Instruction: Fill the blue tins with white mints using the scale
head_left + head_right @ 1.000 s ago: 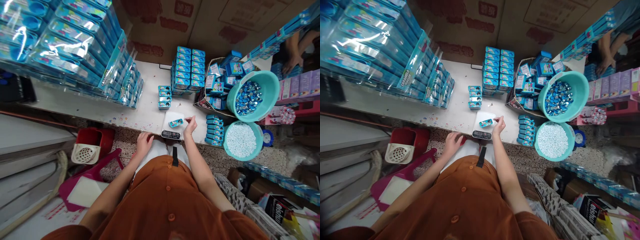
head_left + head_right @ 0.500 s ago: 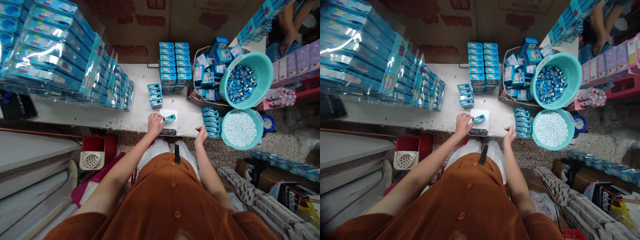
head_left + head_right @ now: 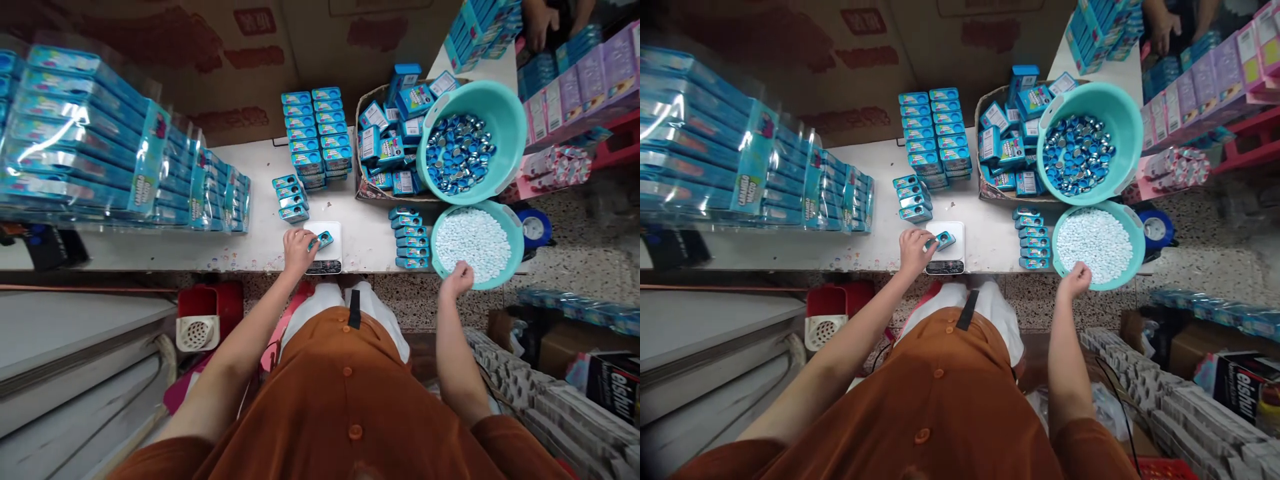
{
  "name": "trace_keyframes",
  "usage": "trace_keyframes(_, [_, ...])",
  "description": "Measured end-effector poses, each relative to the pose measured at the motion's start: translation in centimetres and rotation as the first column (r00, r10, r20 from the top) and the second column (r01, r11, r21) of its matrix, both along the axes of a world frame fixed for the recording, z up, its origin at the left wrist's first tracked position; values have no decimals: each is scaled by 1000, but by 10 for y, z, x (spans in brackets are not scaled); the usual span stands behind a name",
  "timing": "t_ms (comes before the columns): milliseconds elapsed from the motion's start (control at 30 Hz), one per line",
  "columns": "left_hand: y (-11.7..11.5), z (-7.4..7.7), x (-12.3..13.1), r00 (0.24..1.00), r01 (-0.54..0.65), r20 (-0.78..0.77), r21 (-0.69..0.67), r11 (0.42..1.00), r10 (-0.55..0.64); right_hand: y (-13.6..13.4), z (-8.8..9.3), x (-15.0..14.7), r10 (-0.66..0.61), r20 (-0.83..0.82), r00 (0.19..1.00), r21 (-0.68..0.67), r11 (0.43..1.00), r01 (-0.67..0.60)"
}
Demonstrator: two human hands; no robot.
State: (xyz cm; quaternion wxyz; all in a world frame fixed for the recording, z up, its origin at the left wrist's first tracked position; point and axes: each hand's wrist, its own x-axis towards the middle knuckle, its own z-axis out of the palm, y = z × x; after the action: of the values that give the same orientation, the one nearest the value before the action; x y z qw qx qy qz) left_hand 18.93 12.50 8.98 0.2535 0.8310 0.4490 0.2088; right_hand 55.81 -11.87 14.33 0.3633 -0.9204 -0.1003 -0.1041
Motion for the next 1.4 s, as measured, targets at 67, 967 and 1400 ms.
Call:
trace_keyframes(67, [0, 4, 11, 1000, -6, -9, 13, 1000, 6, -18, 1, 35, 63, 98, 993, -190, 981, -43])
trace_keyframes(967, [-98, 30, -14, 963, -238, -160, -117, 964, 218, 1, 0, 118, 143, -202, 969, -32, 988, -153])
trace_keyframes(1400, [-79, 25, -17, 983, -179, -63, -172, 969, 171, 98, 39, -39, 643, -739, 202, 641, 579, 503])
